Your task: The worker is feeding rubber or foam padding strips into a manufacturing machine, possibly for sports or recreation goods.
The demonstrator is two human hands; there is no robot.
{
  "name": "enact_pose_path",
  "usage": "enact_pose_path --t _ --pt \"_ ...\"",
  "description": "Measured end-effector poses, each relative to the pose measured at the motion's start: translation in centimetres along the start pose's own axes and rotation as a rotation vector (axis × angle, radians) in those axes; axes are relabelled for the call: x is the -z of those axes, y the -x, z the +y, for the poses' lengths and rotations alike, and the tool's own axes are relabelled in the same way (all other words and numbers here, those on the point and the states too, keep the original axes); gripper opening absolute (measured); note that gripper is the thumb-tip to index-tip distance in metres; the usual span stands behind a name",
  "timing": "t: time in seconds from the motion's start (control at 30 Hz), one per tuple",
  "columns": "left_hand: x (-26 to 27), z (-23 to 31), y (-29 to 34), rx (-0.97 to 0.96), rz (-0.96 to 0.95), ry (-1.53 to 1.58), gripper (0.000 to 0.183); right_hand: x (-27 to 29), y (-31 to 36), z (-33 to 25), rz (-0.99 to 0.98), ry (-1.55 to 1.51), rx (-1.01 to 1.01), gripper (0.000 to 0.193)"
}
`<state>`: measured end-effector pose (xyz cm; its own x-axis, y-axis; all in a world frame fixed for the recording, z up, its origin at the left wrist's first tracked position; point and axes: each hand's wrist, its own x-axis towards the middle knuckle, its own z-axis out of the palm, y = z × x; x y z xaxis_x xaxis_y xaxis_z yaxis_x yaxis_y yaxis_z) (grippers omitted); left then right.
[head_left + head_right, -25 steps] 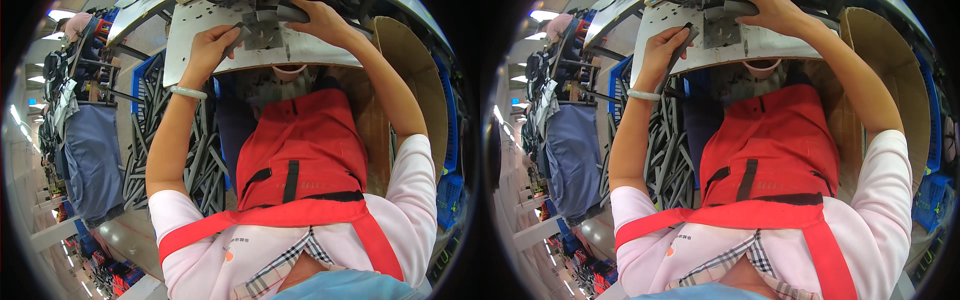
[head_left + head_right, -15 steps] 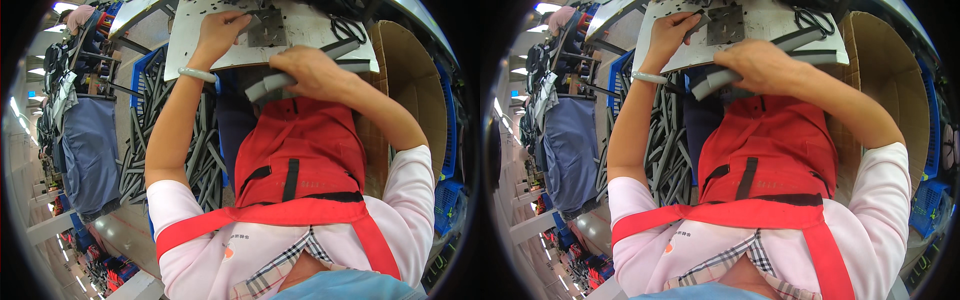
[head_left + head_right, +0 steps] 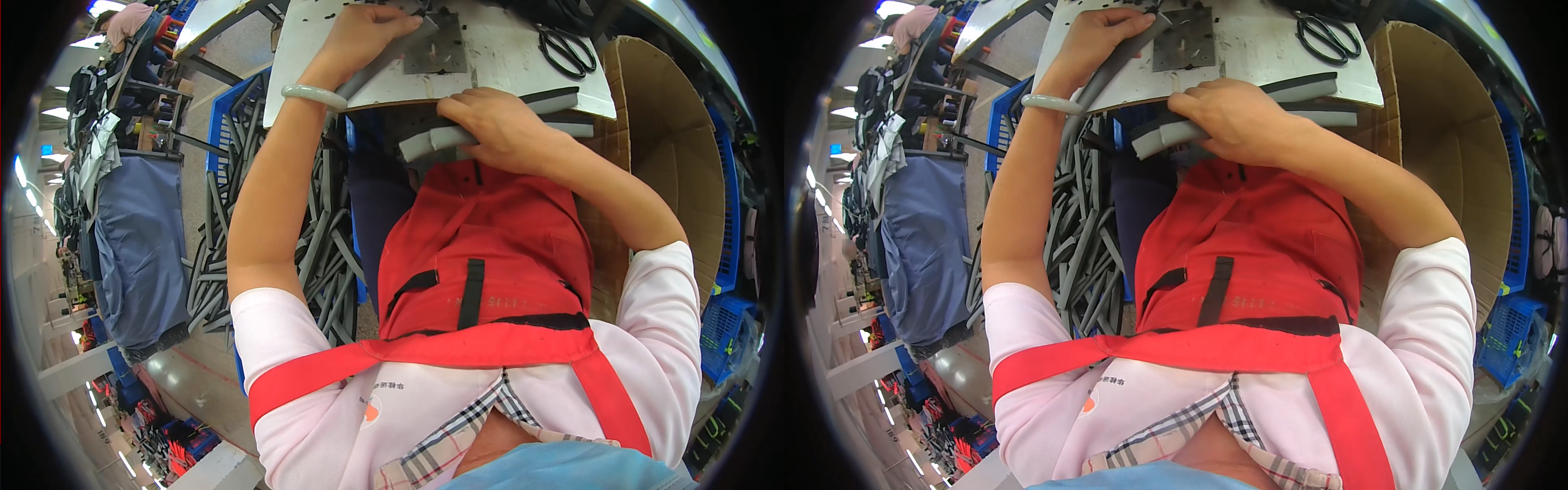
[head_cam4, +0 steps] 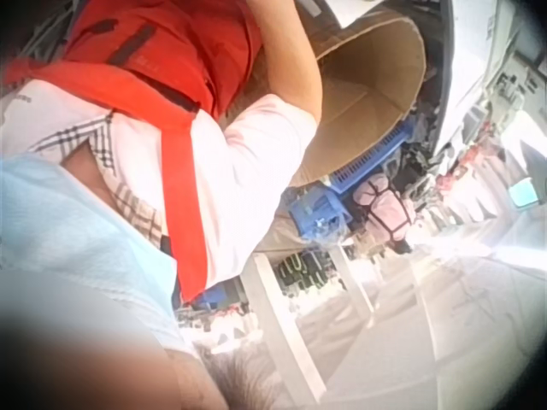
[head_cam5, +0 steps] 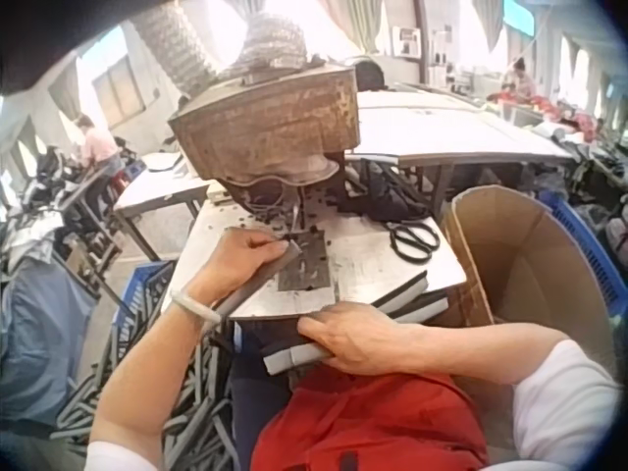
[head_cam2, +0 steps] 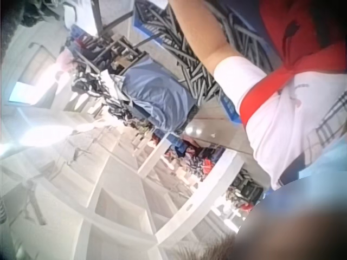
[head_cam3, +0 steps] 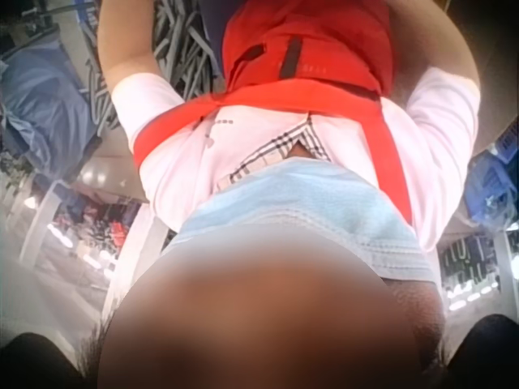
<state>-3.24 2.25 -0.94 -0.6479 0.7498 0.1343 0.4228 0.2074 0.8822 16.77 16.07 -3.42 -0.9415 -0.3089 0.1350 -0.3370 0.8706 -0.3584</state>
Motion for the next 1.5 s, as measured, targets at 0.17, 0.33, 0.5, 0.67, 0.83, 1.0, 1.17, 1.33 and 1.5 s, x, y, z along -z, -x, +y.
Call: enact_pose_path --t 0.17,0.33,0.5,0.67,0.83,1.0,1.17,1.33,1.5 --pt "-3.7 2.6 1.6 -0.077 -0.184 -0.281 0.035 -4.4 -2.1 -2.5 0.362 0.441 0.380 0.015" --pt "-7.1 1.8 3.1 -0.150 -0.229 -0.085 0.040 -5.5 -4.2 -4.7 -0.192 0.340 -0.020 0.019" --pt "-0.6 -2.4 7.6 0.297 -0.341 0.123 0.042 2.8 -0.1 1.3 0.201 0.116 -0.104 0.051" --pt "-0.4 0.0 8.0 0.286 -0.367 0.235 0.037 6.8 1.2 4.2 0.215 0.112 -0.211 0.056" --pt "-0.1 1.8 5.2 0.092 -0.128 0.109 0.032 10.1 0.6 4.9 0.178 0.110 -0.325 0.069" --pt "-0.1 2.2 2.8 0.072 -0.083 0.104 0.032 10.6 -0.2 6.9 0.184 0.177 -0.325 0.072" --pt "-0.5 1.3 1.2 0.115 -0.051 0.100 0.032 10.1 -0.7 8.9 0.202 0.164 -0.313 0.075" --pt "0.4 0.5 -0.1 0.124 -0.115 0.044 0.033 10.0 -1.2 9.8 0.198 0.183 -0.290 0.078" --pt "-0.6 1.8 -0.9 0.261 -0.071 0.264 0.023 10.5 -1.3 9.4 0.190 0.130 -0.343 0.078"
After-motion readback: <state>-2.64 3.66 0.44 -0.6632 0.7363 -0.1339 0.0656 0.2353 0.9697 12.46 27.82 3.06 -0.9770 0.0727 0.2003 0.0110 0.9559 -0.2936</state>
